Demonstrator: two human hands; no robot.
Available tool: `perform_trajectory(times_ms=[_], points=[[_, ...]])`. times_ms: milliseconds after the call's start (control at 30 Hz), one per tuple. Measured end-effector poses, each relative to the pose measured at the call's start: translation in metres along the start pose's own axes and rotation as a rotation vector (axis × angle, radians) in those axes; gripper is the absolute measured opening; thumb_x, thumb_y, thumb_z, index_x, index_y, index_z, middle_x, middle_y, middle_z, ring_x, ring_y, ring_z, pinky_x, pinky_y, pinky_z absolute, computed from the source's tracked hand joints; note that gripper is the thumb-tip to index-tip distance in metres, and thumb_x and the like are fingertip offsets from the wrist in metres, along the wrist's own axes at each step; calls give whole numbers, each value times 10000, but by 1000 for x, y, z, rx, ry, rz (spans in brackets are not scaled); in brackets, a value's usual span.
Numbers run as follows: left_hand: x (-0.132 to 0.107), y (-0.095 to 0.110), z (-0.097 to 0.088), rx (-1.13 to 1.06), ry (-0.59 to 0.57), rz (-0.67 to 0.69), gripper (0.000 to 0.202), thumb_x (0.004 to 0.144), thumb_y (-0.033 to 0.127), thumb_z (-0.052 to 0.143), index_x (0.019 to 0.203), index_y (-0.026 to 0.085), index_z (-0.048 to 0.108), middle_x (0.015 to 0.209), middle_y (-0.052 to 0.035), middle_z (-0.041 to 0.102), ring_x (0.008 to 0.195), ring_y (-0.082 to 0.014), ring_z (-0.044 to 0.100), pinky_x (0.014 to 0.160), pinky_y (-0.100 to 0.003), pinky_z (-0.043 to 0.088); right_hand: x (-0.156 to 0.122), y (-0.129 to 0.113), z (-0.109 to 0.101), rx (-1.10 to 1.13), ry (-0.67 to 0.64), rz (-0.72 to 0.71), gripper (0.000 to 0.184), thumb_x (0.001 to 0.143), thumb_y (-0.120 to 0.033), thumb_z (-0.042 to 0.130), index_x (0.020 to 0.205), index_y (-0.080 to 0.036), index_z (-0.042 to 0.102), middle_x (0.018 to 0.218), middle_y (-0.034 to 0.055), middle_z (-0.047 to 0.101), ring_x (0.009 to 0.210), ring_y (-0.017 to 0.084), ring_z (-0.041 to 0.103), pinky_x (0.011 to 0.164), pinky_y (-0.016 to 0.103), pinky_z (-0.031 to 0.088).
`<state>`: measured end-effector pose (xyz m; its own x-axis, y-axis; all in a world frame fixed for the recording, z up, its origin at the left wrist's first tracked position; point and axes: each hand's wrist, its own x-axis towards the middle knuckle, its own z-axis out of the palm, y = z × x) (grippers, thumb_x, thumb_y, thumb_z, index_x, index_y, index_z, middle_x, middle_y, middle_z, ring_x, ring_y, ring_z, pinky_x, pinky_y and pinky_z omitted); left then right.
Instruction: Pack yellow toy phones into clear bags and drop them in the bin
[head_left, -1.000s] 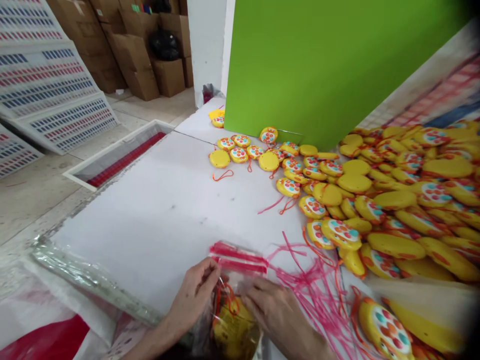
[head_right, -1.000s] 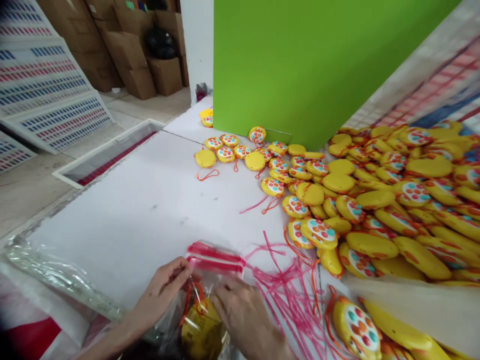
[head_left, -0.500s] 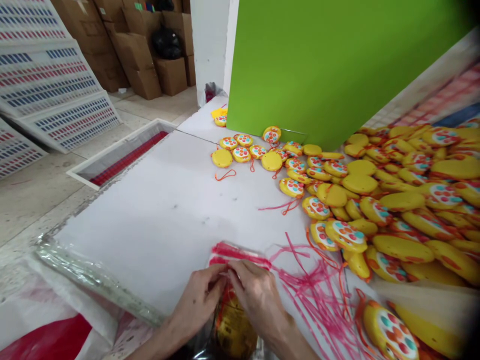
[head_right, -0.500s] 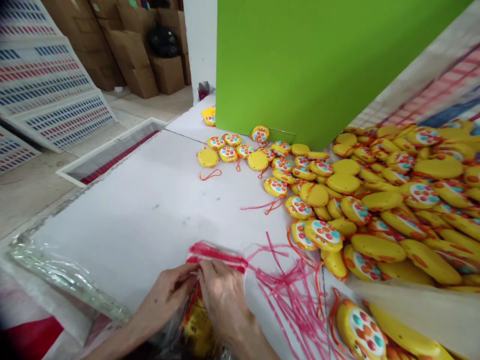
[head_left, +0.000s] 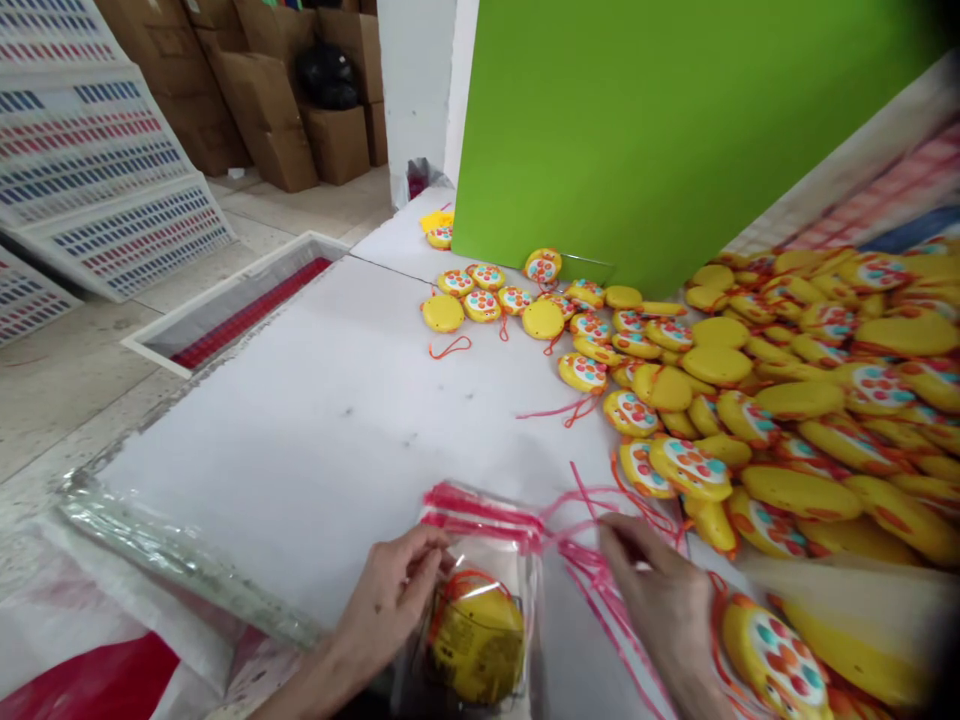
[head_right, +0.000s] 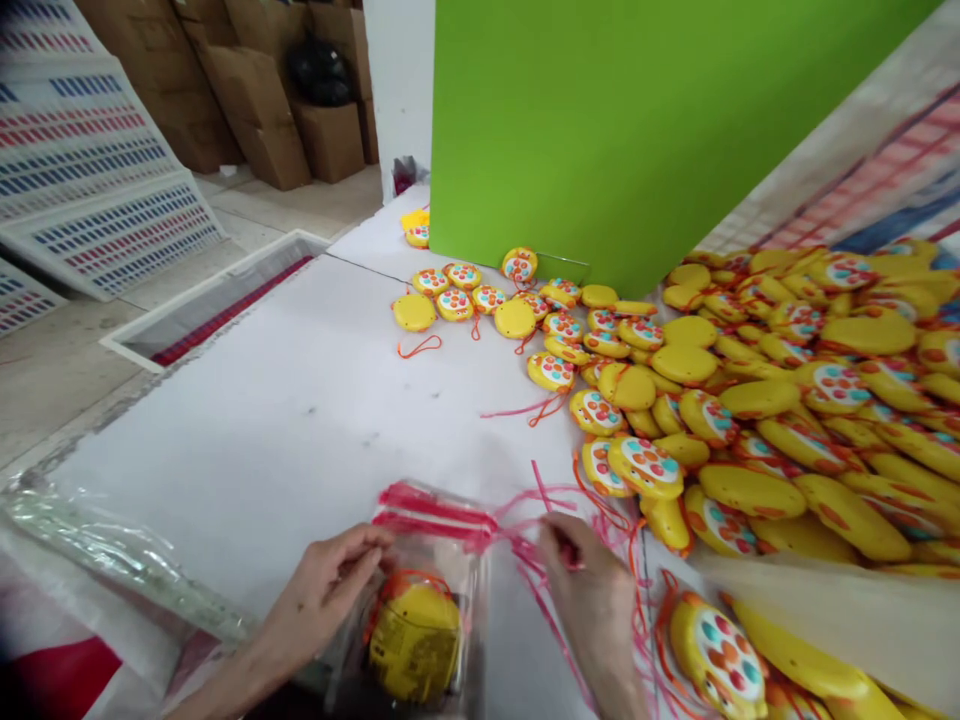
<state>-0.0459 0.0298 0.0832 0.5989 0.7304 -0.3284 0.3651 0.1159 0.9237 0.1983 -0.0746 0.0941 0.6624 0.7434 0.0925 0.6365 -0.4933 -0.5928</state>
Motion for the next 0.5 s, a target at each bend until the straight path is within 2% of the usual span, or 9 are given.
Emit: perform_trajectory(times_ms=[67,133,167,233,300,333,367,500], points=[[2,-5,-4,-93,-10,-31,221,851,353,440,875,176,570,825,-41,667,759,-166,620,672,-227,468,1,35,-25,-166,103,217,295,751,-435,508,843,-191,646,722,62,679,685,239,640,617,302,475],[5,-9,-6,-143,-14,-59,207,838,346,453,835,168,557,755,-26,642,704,-158,606,654,-236,467,-3,63,-46,-338,137,341,320,762,-459,481,880,-207,639,773,81,685,765,282,644,640,339,469],[7,-10,-7,-160,-19,-67,202,834,341,457,824,165,555,732,-20,629,692,-156,601,650,-240,465,-7,74,-54,-403,95,361,325,763,-469,474,890,-219,638,797,84,686,786,294,642,642,351,465],[9,-12,-7,-191,-23,-81,198,828,335,462,811,161,555,720,-17,616,679,-153,594,650,-248,463,-16,85,-61,-454,-120,331,310,746,-492,488,836,-247,653,774,71,688,753,292,644,620,352,462],[10,-14,-6,-234,-29,-102,198,819,334,479,821,155,561,740,-24,620,678,-155,596,656,-260,467,-24,84,-58,-404,-366,247,272,715,-508,530,731,-271,661,691,40,680,667,257,641,580,328,460],[10,-15,-6,-262,-33,-110,200,814,335,489,826,151,565,749,-28,623,680,-157,599,657,-266,470,-27,78,-54,-354,-435,195,251,701,-502,553,716,-276,662,662,27,672,629,235,632,571,314,462],[11,-16,-6,-286,-36,-117,203,809,338,500,829,148,569,754,-30,625,682,-158,600,657,-270,474,-28,69,-50,-297,-445,140,232,693,-483,569,744,-278,665,654,18,667,598,214,621,567,303,463],[9,-20,-7,-321,-31,-126,198,811,336,512,826,147,568,766,-32,627,706,-159,601,676,-283,486,-20,18,-26,-56,-304,-13,277,750,-346,519,981,-238,626,740,25,662,540,156,578,552,267,465]])
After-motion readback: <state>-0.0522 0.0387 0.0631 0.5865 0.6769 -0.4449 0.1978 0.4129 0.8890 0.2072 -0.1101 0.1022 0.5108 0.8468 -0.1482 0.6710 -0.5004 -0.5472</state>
